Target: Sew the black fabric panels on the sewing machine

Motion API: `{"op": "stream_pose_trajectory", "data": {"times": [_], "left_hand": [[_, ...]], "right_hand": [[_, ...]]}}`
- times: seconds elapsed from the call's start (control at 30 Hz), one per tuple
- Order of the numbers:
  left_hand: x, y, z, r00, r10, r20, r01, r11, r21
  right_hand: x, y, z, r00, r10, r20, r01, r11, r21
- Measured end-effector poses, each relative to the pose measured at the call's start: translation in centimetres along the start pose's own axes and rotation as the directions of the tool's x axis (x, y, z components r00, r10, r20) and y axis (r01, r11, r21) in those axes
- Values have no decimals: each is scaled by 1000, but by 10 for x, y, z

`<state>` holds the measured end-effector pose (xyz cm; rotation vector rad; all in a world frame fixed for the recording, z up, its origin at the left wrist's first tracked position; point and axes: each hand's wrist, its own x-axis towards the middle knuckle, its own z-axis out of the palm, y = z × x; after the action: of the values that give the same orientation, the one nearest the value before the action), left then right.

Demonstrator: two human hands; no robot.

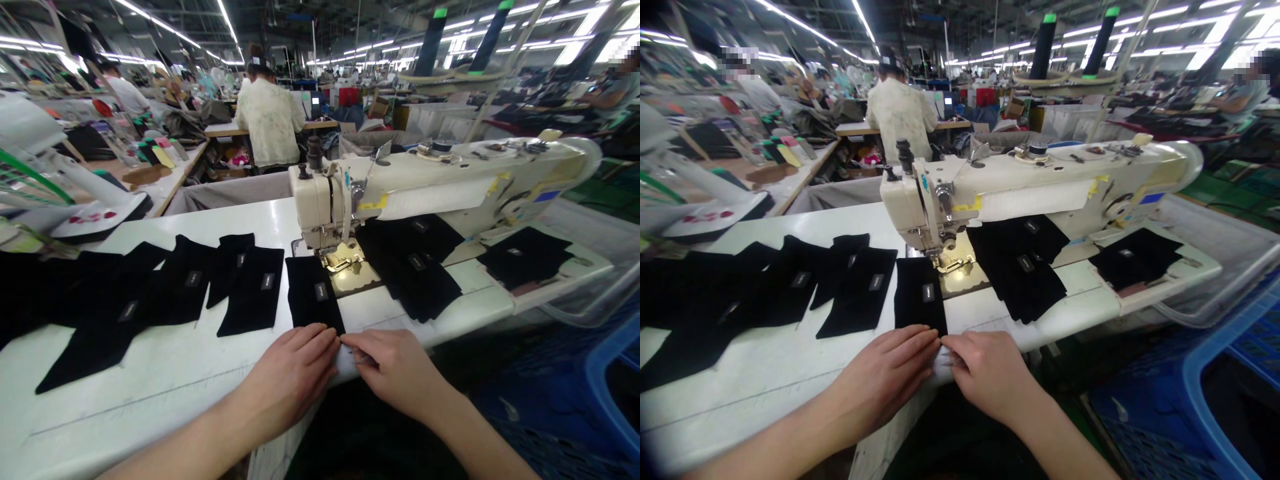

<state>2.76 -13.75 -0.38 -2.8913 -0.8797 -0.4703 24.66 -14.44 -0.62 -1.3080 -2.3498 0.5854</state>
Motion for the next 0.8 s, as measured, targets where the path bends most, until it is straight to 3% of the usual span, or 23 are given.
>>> {"op": "stream_pose_trajectory", "data": {"times": [0.6,0.7,0.8], "left_hand": [[20,-39,-4,998,-31,47,35,995,-97],[24,-45,-5,998,-34,53,40,992,-116],[27,-51,-7,998,-35,51,41,991,-126]], "right_hand": [[36,7,-4,998,36,-54,-41,994,-97],[31,13,-6,978,47,-201,-71,991,-114],[21,21,-15,897,90,-432,-151,982,-110]]}}
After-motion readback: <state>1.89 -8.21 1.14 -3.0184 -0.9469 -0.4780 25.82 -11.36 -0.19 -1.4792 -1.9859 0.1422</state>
